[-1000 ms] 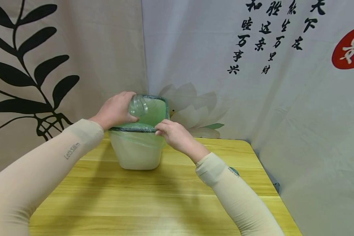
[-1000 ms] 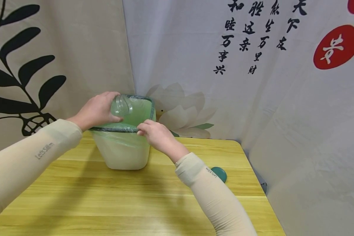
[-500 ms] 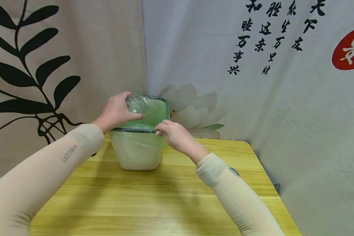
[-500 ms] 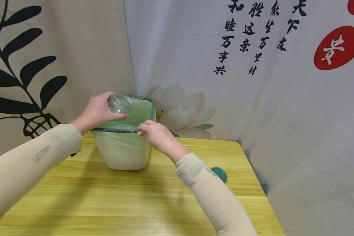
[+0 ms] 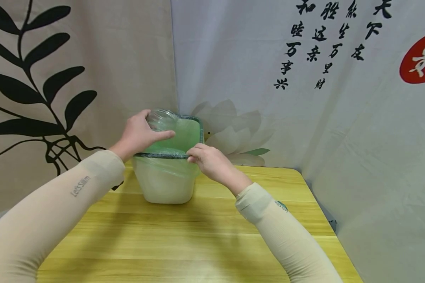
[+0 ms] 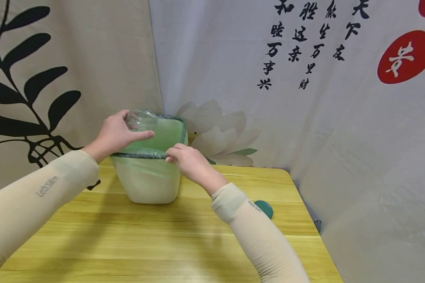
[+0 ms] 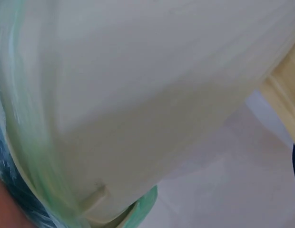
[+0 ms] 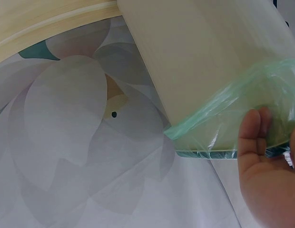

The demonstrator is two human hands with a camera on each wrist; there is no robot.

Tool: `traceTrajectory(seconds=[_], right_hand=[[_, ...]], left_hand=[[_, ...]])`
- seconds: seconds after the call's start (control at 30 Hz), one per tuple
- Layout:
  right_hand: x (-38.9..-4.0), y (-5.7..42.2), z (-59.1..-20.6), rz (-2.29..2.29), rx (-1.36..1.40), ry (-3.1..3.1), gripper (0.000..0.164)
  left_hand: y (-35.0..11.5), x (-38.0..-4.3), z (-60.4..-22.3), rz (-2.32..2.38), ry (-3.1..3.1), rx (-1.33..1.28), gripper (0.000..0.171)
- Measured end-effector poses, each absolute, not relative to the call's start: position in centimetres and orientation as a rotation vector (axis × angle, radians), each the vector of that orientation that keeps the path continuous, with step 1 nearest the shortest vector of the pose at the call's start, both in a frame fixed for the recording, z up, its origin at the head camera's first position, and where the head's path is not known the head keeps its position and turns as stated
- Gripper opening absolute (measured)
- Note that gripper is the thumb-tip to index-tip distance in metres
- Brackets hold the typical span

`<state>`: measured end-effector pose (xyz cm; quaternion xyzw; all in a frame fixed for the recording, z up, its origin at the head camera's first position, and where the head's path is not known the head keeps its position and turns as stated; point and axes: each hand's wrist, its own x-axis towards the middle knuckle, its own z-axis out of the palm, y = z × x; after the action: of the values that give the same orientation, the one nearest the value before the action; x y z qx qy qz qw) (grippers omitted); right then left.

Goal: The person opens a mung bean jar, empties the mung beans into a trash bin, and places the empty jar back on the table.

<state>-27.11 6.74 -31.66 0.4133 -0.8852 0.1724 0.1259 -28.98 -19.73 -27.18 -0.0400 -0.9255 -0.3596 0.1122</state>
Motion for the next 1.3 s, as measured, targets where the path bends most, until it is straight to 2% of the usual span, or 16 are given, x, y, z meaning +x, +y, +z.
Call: traceTrajectory(seconds=[0.3, 0.57, 0.8, 1.1, 1.3], right_hand=[[-27.4, 6.8, -31.7, 0.525, 1.198, -2.583, 0.023], [-27.5, 6.7, -31.7, 0.541, 1.170, -2.637, 0.026], [-27.6, 6.5, -32.1, 0.558, 1.167, -2.609, 0.025], [-27.6, 6.5, -32.1, 0.557, 1.160, -2.592, 0.026], [-27.3, 6.6, -32.3, 0.605, 1.130, -2.619, 0.044]], left_hand=[[-20.4, -28.6, -26.7, -1.170, -2.701, -0.058, 0.123], [-20.9, -28.0, -26.5, -1.211, -2.711, -0.014, 0.136], [-21.1, -27.6, -26.4, -1.220, -2.693, -0.002, 0.123], [-21.3, -27.2, -26.4, -1.210, -2.668, -0.006, 0.114], [-21.4, -27.0, -26.4, -1.233, -2.649, -0.024, 0.119]])
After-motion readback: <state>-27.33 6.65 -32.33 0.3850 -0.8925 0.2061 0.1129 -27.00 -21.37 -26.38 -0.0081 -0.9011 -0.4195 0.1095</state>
